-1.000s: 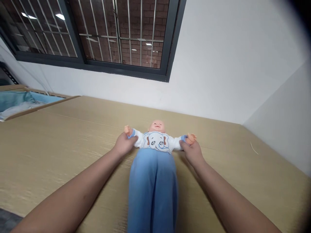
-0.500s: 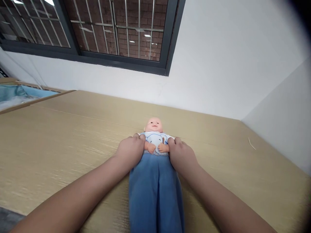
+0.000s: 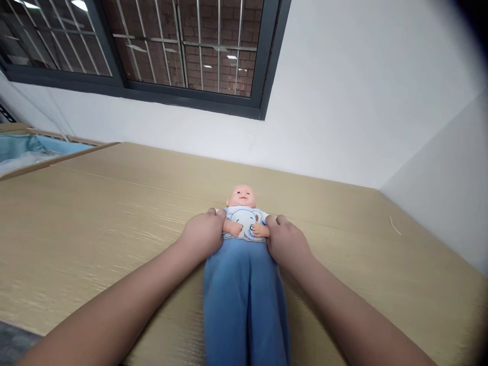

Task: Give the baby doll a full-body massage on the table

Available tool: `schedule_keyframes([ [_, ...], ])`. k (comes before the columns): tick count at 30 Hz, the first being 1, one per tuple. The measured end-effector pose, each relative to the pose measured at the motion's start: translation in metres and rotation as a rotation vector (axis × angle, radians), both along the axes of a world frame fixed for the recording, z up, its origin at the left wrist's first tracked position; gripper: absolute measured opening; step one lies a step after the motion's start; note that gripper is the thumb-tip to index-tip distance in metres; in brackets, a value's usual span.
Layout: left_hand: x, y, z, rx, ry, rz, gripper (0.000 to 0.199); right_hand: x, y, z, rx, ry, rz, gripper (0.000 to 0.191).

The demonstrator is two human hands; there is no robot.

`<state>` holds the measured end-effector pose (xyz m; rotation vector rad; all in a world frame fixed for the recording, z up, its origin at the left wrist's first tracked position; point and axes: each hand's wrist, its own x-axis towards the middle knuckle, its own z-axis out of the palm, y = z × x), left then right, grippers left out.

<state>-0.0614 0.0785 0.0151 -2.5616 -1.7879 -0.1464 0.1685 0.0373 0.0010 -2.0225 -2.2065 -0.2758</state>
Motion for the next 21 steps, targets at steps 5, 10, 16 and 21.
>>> schedule_keyframes([
  [5,-0.023,0.017,0.003,-0.092,-0.339,0.068,0.019,0.03,0.017,-0.012,0.116,0.618,-0.026,0.014],
  [10,-0.039,0.038,-0.009,-0.248,-0.847,0.16,0.019,0.054,0.042,-0.038,0.194,1.505,-0.035,0.028],
  [16,-0.042,0.06,-0.034,-0.611,-1.691,0.362,0.038,0.067,0.055,-0.053,0.002,2.172,-0.084,0.035],
  [21,-0.045,0.065,-0.039,-0.698,-1.955,0.503,0.038,0.07,0.057,-0.056,0.008,2.342,-0.015,0.03],
])
